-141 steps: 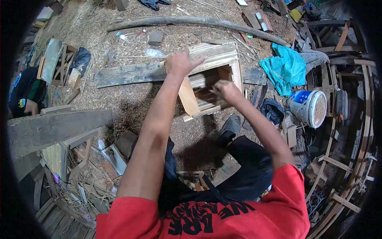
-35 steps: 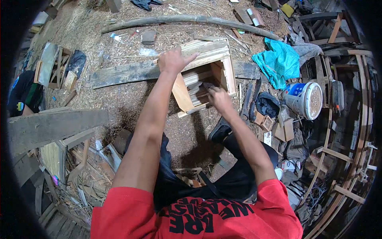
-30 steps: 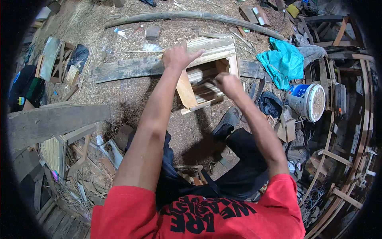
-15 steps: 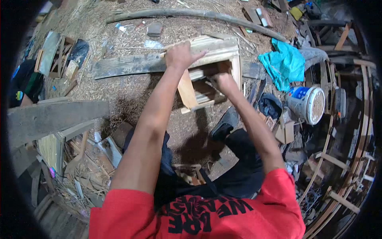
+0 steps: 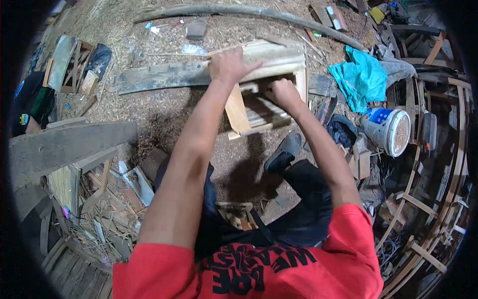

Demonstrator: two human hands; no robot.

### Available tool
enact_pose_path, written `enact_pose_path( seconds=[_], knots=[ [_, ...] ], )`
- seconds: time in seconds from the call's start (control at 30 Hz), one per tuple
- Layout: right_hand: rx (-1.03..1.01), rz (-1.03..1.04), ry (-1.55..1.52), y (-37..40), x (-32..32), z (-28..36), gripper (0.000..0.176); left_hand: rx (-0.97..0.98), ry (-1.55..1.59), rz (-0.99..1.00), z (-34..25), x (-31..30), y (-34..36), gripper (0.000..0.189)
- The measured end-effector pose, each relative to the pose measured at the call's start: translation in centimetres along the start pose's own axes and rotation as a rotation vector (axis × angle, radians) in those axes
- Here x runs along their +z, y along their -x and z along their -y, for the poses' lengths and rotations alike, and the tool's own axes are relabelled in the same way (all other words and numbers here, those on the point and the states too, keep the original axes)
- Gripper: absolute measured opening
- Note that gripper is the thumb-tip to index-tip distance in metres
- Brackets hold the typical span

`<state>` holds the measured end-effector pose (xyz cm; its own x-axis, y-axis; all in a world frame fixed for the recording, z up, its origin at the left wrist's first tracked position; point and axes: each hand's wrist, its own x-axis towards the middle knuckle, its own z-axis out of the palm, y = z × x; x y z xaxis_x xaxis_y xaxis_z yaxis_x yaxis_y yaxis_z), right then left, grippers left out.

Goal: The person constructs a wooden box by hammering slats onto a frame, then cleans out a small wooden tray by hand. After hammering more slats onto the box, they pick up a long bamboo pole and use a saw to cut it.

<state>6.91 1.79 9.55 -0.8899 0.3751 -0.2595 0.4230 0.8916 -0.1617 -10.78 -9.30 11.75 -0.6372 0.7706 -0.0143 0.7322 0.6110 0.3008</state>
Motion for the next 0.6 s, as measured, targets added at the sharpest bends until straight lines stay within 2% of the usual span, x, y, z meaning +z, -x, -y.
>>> enact_pose_path(
  seconds=[0.07,0.13,0.23,0.4,0.47,0.53,0.6],
  knots=[
    [-0.089,-0.032,-0.1,-1.8,1.6,-1.2,0.021,0.026,0.009,-0.03,0.3,-0.1,0.5,0.091],
    [0.005,0.183,-0.117,-0.7,-1.5,-0.3,0.022,0.019,-0.014,-0.059,0.3,0.2,-0.4,0.091],
    [0.001,0.255,-0.022,1.5,-1.4,0.2,0.021,-0.035,-0.004,0.043,-0.1,-0.7,-0.6,0.091],
    [-0.228,-0.099,-0.053,9.7,-6.2,1.4,0.017,0.02,-0.01,-0.058,0.3,0.1,-0.7,0.092],
    [-0.251,-0.297,-0.165,12.9,-8.8,2.1,0.009,0.017,0.002,-0.051,0.4,0.1,-0.9,0.092],
    [-0.045,-0.316,-0.315,16.0,-11.6,2.4,0.013,0.002,0.026,-0.001,0.2,-0.3,-1.1,0.091],
    [0.2,-0.381,-0.454,18.9,-13.4,1.0,0.015,0.014,0.046,-0.04,0.1,-0.6,-0.8,0.088]
  ],
)
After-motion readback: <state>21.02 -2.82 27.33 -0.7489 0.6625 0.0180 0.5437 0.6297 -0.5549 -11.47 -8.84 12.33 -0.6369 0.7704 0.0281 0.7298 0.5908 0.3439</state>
